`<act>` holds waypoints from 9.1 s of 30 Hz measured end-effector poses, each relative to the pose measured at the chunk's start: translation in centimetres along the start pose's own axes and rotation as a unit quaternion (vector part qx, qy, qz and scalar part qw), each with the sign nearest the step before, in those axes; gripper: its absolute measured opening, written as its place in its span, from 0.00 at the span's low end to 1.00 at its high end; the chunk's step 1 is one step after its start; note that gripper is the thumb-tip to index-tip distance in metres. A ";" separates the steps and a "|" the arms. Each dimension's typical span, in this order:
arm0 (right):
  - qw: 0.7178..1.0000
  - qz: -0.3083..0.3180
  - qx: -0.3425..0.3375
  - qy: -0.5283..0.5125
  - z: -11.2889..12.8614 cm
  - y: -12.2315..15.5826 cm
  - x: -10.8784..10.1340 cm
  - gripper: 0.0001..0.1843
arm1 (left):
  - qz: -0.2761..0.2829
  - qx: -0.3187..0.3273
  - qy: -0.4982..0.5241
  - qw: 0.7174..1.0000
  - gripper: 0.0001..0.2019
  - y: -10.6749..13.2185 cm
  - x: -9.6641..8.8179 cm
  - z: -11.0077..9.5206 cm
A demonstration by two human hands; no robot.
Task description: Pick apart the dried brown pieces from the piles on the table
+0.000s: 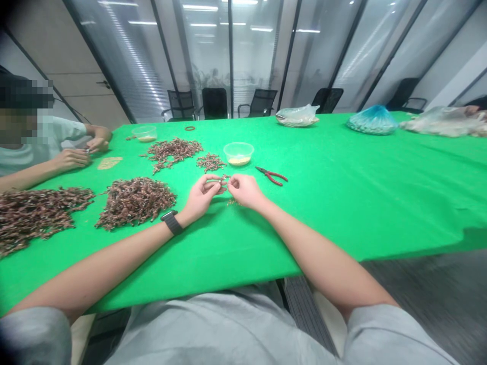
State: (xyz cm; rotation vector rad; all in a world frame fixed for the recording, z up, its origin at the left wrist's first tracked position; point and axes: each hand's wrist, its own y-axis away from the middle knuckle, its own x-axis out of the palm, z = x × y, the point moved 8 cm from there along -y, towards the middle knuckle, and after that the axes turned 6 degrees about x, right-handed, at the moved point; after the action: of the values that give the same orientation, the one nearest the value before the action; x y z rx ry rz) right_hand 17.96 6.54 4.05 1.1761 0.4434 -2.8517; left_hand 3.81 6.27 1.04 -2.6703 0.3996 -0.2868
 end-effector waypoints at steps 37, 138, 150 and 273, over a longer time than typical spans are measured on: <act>0.984 -0.107 -0.110 -0.096 2.3 1.4 -1.6 0.07 | -0.006 -0.040 0.017 0.999 0.20 0.1 0.0 0.7; 0.927 0.061 0.102 -0.356 0.9 1.4 0.6 0.14 | 0.014 0.105 -0.167 0.980 0.13 1.3 0.8 -2.8; 0.875 0.122 0.174 -0.435 0.3 1.7 0.9 0.17 | 0.029 0.119 -0.135 0.983 0.13 1.4 1.3 -2.9; 0.952 0.077 0.048 -0.292 1.7 1.4 -0.8 0.15 | 0.036 0.050 -0.152 0.987 0.26 1.7 1.2 -2.4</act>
State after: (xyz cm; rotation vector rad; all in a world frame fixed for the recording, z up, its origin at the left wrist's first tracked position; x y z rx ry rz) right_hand 17.51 4.70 5.44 0.3058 0.1745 -2.9082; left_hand 3.89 3.48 2.58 -2.5396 0.3729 0.1191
